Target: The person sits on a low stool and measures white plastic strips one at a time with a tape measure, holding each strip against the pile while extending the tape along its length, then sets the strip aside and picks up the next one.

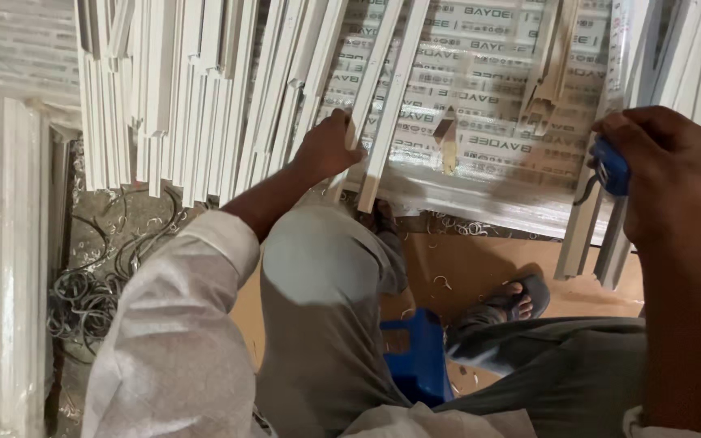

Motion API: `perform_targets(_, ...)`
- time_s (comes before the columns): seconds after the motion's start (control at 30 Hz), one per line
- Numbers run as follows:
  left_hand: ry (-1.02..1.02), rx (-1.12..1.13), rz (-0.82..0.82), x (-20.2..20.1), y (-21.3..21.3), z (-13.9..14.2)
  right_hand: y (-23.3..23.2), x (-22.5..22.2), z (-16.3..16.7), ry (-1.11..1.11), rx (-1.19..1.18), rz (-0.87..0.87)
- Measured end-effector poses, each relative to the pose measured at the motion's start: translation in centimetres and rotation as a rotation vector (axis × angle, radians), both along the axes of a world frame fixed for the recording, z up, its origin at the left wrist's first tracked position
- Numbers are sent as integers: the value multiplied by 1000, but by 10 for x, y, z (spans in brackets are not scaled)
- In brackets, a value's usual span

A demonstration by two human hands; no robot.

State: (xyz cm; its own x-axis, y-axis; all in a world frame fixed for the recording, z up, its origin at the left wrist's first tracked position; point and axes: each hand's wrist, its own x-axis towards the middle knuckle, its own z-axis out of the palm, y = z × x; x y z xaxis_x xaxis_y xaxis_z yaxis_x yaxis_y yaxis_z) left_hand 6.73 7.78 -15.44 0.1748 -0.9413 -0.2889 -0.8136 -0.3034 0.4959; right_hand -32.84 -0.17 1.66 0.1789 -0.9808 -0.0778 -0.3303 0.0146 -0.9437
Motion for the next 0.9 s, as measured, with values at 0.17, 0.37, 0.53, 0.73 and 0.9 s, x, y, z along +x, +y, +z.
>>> perform_targets(0.17, 90, -222, 205, 0, 28, 8, -1, -3, -11, 6, 27, -34)
perform_targets(0.37, -32, -423, 207, 16, 60, 38, -10, -15, -32, -99, 12, -7)
perform_targets(0.53, -261, -602, 171, 46, 68, 58, -15, -17, -45, -161, 7, 29)
perform_targets(0.73, -247, -696, 205, 48, 66, 56, -13, -12, -40, -53, -20, -7)
perform_targets(0.9, 102, -652, 261, 29, 58, 23, -4, -7, -29, -51, -35, 40)
